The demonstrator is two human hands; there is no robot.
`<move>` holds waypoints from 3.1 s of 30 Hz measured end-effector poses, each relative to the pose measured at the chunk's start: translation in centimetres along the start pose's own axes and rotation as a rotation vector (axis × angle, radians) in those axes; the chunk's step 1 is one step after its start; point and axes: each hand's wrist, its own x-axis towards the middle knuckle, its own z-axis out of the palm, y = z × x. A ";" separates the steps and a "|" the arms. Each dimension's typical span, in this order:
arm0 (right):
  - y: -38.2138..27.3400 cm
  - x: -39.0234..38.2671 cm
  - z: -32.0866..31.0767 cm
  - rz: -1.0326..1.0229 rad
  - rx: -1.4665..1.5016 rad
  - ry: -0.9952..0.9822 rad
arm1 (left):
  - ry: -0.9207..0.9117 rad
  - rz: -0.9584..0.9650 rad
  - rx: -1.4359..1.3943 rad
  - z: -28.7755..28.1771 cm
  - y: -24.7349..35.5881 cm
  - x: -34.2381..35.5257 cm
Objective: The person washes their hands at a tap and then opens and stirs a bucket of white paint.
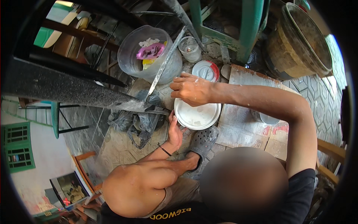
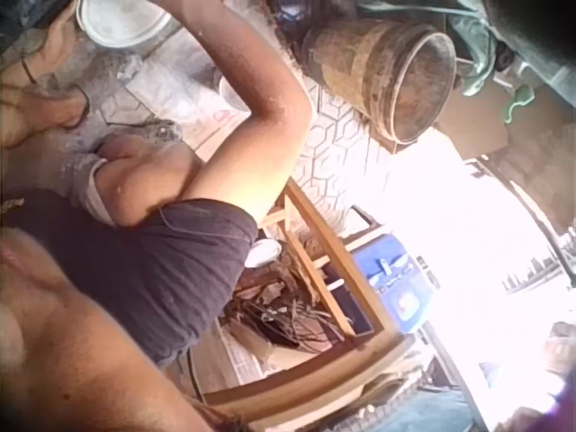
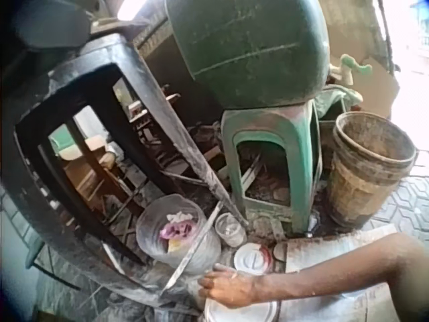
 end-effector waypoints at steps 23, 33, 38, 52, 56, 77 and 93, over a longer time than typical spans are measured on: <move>-5.3 -5.6 -13.3 0.538 0.011 0.229 | -0.528 -0.390 -0.100 9.3 9.6 1.2; -6.5 -11.1 -8.8 0.573 -0.015 0.172 | -0.350 -0.343 -0.023 12.6 7.4 1.4; -9.3 -12.6 -8.1 0.505 0.018 0.135 | -0.303 -0.458 -0.019 10.3 5.8 1.1; -17.2 -16.3 -9.4 0.499 0.083 0.013 | -0.765 0.009 0.422 18.7 4.7 7.9; -19.7 -18.7 -9.5 0.617 0.184 0.055 | -0.913 -0.319 0.393 24.0 2.2 8.8; -21.5 -20.8 -11.3 0.926 0.227 0.053 | -0.933 -0.046 0.786 26.3 -2.9 12.2; -17.7 -23.3 -13.4 0.906 0.135 -0.047 | -0.716 0.160 0.806 20.6 3.5 15.2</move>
